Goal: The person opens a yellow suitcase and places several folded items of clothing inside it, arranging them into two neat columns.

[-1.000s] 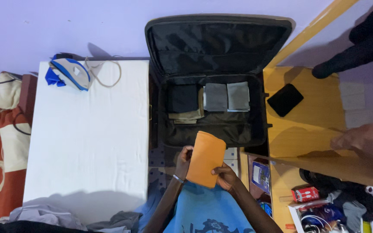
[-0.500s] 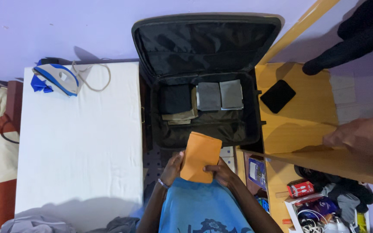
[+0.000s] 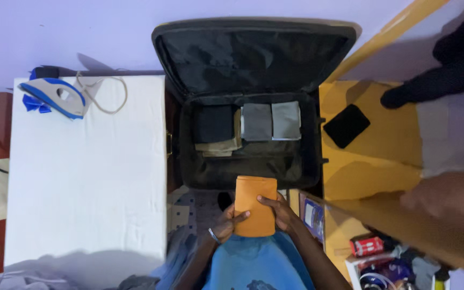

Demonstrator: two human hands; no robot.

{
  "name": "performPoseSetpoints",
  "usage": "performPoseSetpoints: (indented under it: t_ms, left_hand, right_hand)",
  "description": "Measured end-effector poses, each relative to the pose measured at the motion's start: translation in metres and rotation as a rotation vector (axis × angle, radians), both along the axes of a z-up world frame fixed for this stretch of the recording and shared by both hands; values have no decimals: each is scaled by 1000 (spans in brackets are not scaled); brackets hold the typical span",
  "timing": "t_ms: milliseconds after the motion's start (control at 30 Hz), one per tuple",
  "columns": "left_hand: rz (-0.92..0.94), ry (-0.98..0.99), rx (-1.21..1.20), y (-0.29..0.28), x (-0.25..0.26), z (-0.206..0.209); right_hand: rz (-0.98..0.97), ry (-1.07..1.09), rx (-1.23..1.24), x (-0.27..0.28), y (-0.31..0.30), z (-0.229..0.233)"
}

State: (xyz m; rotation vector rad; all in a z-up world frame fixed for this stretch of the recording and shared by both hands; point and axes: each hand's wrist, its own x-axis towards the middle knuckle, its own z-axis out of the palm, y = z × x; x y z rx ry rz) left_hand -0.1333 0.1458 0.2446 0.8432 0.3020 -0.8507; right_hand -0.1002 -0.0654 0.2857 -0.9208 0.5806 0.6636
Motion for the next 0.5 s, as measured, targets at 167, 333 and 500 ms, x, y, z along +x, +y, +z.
performPoseSetpoints:
  t_ms: [167,333,500]
  left_hand:
    - [43,65,173,-53,21,-55]
    - [114,-25,76,-102,56,-121]
    - [147,72,39,-159,120,-187]
  right_hand:
    - [7,33,-164,51,-41,-40]
    - [-37,-22,-280,117,-98,-98]
    - [-43,-13,-449,187,-158,-192]
